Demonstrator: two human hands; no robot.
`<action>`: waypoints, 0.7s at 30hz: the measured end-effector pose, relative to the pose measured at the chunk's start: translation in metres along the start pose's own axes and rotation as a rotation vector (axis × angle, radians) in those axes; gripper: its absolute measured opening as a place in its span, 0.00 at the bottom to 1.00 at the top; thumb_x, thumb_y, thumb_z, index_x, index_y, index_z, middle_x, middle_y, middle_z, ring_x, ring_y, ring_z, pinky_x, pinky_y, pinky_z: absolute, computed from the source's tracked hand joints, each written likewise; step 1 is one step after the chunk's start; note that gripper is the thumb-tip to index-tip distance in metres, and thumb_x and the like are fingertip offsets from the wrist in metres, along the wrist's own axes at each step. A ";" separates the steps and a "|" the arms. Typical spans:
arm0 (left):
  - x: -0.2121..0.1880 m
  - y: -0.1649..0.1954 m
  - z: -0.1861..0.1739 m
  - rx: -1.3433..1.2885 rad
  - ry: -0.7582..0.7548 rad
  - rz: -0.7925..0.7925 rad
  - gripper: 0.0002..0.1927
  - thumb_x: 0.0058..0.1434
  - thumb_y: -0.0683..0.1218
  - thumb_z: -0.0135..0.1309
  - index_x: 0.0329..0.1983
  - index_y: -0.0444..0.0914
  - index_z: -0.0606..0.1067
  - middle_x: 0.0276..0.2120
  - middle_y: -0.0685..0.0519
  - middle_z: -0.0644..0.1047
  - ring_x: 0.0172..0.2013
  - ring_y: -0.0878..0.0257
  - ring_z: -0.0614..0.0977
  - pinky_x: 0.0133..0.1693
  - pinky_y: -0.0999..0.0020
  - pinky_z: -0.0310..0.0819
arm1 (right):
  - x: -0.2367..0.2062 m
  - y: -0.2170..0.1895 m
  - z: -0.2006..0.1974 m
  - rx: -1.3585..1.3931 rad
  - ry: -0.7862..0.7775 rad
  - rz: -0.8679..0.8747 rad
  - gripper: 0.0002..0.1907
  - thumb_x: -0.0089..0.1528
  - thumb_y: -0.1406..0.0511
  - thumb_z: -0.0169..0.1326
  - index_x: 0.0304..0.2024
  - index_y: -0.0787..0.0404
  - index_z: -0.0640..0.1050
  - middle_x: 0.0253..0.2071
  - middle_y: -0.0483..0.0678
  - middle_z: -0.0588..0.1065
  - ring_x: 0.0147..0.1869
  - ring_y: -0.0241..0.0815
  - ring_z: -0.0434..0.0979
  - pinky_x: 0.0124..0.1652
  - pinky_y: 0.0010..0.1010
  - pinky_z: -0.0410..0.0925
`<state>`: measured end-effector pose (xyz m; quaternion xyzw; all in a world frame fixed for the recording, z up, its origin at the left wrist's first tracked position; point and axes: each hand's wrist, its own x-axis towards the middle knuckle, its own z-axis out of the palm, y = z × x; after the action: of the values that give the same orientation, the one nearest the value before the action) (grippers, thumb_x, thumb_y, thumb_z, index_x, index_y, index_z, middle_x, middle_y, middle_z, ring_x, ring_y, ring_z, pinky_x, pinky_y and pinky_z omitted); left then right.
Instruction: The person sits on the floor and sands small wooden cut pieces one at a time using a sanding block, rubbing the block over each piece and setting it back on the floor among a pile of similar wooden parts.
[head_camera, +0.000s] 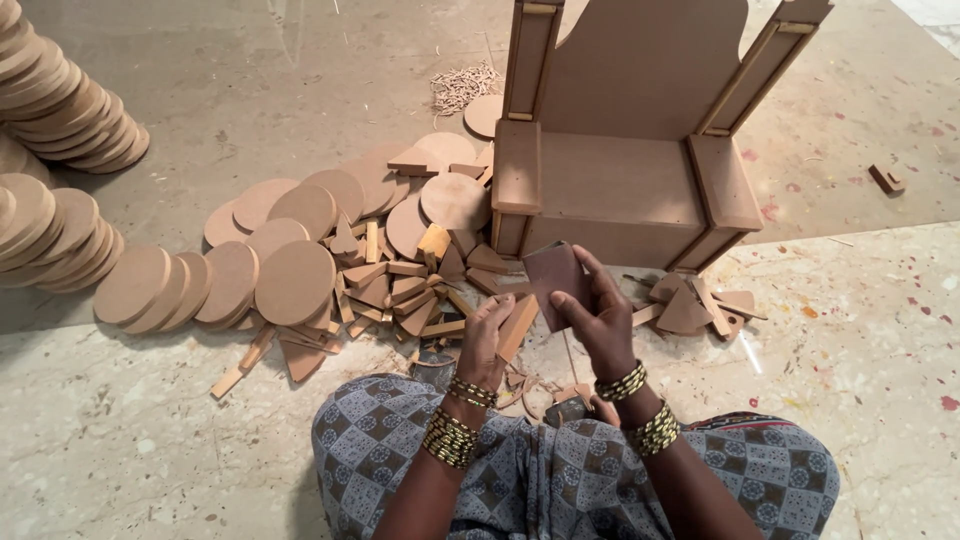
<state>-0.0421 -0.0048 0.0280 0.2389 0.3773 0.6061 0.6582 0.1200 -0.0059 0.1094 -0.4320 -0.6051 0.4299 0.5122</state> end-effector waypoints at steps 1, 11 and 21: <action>0.000 0.000 0.000 0.004 0.000 0.011 0.18 0.68 0.48 0.50 0.53 0.29 0.74 0.46 0.42 0.80 0.41 0.59 0.84 0.36 0.73 0.82 | 0.000 0.003 0.000 0.066 0.008 -0.044 0.34 0.61 0.61 0.63 0.69 0.54 0.69 0.62 0.59 0.75 0.60 0.54 0.78 0.53 0.44 0.77; 0.008 -0.009 0.000 -0.098 0.043 0.038 0.14 0.71 0.44 0.46 0.52 0.28 0.71 0.43 0.46 0.80 0.42 0.61 0.82 0.41 0.72 0.81 | -0.001 0.000 0.005 -0.022 0.043 0.185 0.35 0.56 0.61 0.61 0.67 0.49 0.70 0.60 0.60 0.74 0.50 0.52 0.84 0.38 0.39 0.79; 0.006 -0.001 0.003 -0.072 0.037 0.043 0.12 0.71 0.44 0.48 0.50 0.30 0.73 0.44 0.44 0.79 0.41 0.62 0.83 0.41 0.74 0.81 | 0.009 0.004 0.003 0.068 0.024 0.082 0.35 0.59 0.62 0.64 0.69 0.57 0.70 0.53 0.61 0.77 0.41 0.40 0.82 0.32 0.23 0.78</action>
<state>-0.0392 0.0016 0.0276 0.2119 0.3624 0.6376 0.6460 0.1161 0.0031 0.1074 -0.4439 -0.5658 0.4658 0.5156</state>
